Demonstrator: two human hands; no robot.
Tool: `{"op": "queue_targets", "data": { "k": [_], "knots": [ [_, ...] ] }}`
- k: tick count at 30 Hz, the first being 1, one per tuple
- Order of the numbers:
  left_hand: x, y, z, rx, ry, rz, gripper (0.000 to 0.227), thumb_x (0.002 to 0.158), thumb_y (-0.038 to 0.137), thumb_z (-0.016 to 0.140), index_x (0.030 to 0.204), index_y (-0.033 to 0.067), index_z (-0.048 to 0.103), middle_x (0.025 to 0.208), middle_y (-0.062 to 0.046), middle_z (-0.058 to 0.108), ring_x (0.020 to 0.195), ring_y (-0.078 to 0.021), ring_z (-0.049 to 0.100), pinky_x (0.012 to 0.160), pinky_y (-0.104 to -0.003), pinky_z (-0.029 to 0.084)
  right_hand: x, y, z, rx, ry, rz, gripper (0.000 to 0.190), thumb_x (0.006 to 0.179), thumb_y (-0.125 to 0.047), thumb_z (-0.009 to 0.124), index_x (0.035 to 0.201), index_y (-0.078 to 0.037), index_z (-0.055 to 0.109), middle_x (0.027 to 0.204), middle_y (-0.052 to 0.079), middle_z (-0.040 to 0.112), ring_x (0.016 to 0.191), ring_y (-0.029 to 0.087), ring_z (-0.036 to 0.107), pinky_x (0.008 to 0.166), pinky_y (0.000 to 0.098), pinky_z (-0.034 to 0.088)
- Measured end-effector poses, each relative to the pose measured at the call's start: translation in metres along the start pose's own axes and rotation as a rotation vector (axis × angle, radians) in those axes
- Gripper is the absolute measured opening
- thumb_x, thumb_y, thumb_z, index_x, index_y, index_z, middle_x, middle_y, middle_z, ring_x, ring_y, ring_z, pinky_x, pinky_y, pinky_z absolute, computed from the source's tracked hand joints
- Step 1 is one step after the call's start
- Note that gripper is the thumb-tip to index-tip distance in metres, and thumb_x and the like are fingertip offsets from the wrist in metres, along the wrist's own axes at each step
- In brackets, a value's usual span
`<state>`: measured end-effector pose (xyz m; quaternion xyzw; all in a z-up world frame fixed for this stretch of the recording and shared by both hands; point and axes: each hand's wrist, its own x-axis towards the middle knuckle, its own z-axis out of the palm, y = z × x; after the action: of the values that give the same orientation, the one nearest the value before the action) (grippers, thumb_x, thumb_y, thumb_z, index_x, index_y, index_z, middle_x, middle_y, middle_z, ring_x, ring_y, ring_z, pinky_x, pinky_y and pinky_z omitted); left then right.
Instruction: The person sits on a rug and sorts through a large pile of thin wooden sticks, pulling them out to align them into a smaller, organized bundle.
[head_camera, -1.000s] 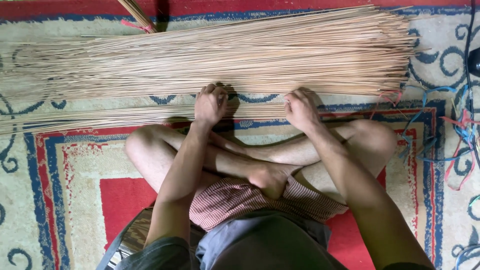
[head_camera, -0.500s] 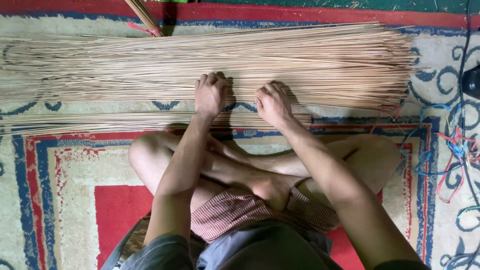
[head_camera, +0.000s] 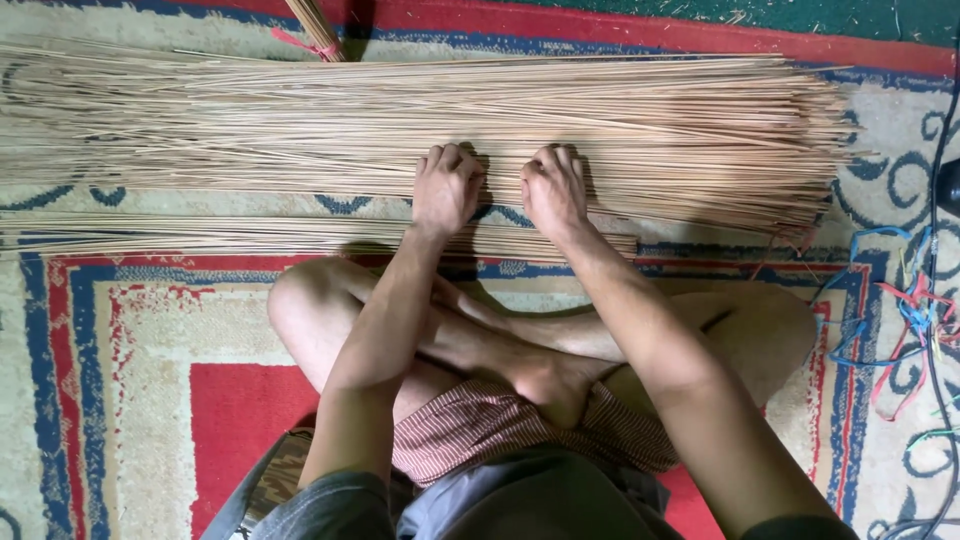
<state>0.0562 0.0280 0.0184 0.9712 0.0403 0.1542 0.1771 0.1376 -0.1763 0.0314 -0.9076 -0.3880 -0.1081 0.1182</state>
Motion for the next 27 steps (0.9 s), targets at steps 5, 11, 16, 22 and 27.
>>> {"op": "queue_targets", "data": {
  "k": [5, 11, 16, 22, 27],
  "knots": [
    [0.002, 0.003, -0.003, -0.022, 0.001, 0.004, 0.016, 0.083, 0.033, 0.081, 0.095, 0.0268, 0.074, 0.105, 0.003, 0.058, 0.106, -0.0204, 0.055, 0.088, -0.036, 0.046, -0.002, 0.002, 0.004, -0.023, 0.014, -0.026, 0.016, 0.073, -0.01, 0.082, 0.081, -0.012, 0.068, 0.098, 0.004, 0.055, 0.099, 0.026, 0.054, 0.077, 0.0405, 0.044],
    [-0.002, 0.003, -0.002, -0.023, 0.054, 0.038, 0.015, 0.086, 0.034, 0.08, 0.096, 0.0261, 0.074, 0.105, 0.003, 0.06, 0.109, -0.02, 0.055, 0.095, -0.038, 0.043, -0.004, 0.003, -0.005, 0.014, 0.032, -0.038, 0.014, 0.077, -0.01, 0.078, 0.084, -0.011, 0.065, 0.098, 0.003, 0.054, 0.097, 0.026, 0.054, 0.076, 0.0402, 0.043],
    [-0.008, 0.003, 0.001, 0.022, 0.11, 0.09, 0.01, 0.087, 0.033, 0.079, 0.093, 0.0262, 0.075, 0.098, 0.003, 0.062, 0.104, -0.019, 0.059, 0.099, -0.04, 0.04, -0.005, -0.006, -0.041, 0.064, 0.026, -0.03, 0.012, 0.08, -0.002, 0.074, 0.083, -0.011, 0.066, 0.095, 0.003, 0.056, 0.095, 0.025, 0.055, 0.076, 0.0391, 0.042],
    [-0.01, 0.016, -0.001, 0.018, 0.096, 0.148, 0.008, 0.096, 0.035, 0.07, 0.099, 0.0287, 0.075, 0.092, 0.006, 0.067, 0.096, -0.0166, 0.067, 0.098, -0.04, 0.043, -0.025, 0.007, -0.053, 0.039, 0.061, -0.028, 0.015, 0.083, -0.006, 0.072, 0.089, -0.013, 0.061, 0.091, 0.004, 0.057, 0.091, 0.026, 0.059, 0.076, 0.0411, 0.042],
    [-0.007, 0.053, -0.043, -0.01, 0.178, 0.238, 0.008, 0.097, 0.029, 0.068, 0.092, 0.027, 0.073, 0.088, 0.004, 0.062, 0.084, -0.0192, 0.066, 0.079, -0.034, 0.048, -0.044, 0.018, -0.071, 0.108, 0.076, -0.012, 0.015, 0.09, -0.004, 0.067, 0.096, -0.015, 0.058, 0.084, 0.004, 0.063, 0.083, 0.026, 0.067, 0.08, 0.0402, 0.043]
  ]
}}
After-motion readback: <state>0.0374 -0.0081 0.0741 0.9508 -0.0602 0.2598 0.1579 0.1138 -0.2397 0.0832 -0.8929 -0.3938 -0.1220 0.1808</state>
